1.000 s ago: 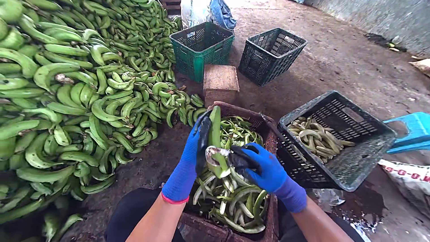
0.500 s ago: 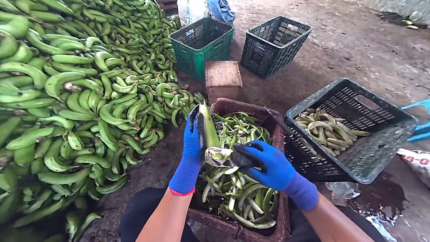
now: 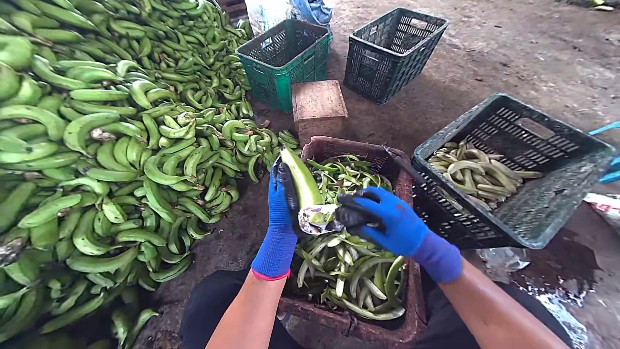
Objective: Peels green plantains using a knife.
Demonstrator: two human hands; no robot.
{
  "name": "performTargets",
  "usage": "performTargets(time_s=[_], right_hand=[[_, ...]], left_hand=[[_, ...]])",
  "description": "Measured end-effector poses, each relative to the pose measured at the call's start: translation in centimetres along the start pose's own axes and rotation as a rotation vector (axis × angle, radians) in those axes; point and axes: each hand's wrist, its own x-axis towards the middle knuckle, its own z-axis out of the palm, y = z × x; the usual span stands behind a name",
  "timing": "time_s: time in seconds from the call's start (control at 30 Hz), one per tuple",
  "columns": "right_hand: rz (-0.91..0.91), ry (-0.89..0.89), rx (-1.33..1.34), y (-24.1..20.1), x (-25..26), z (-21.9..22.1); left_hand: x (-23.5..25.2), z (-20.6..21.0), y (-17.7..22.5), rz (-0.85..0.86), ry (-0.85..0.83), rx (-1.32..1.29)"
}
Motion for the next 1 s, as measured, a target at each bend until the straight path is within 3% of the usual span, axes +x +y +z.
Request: performTargets(time_s=[0.13,0.2,0.3,0.43,0.53,0.63,0.7,0.77,0.87,0.93,1.0], right_hand=[[0.231,0.039,0.006,2.8,2.2,-2.4],[0.348,0.066,-0.014,3.8,2.6,-3.3],[0.33,0.059,-0.023,2.9,1.9,-2.7],[0.019,0.037,-0.127,0.1,-0.3,0.8],[0.035,0.094,-0.189,-0.4,0.0,0.9],[0.218,0.087,-0.14,0.3,1.4,-1.2],[0.382,0.023,-0.067,1.1,2.2,-2.7],[0.49,-0.004,-0.013,1.9,2.4,-3.1],[0.431,0.005,-0.037,1.8,1.4,-2.2],[0.225,0.028,-0.097,1.1,0.2,-0.8],[0.013,0.088,-0.181,0.3,-0.7,0.5]], left_hand=[[-2.5,0.6,0.8,-0.073,-0.372,0.232],[-2.7,0.9,0.8,-0.113,-0.464,0.311],[-1.4,0.3,-0.5,-0.135,-0.317,0.154],[0.8,-0.5,-1.4,-0.145,-0.04,-0.268],[0.3,0.0,-0.9,-0.081,0.043,-0.262],[-1.9,1.1,0.0,-0.039,-0.189,0.014],[-3.0,1.7,0.6,-0.105,-0.424,0.285],[-3.1,2.1,0.0,-0.16,-0.595,0.379],[-1.8,1.5,-1.5,-0.21,-0.461,0.181],[-0.6,1.0,-1.9,-0.256,-0.218,-0.192],[0.9,-0.1,-2.1,-0.272,-0.106,-0.485]])
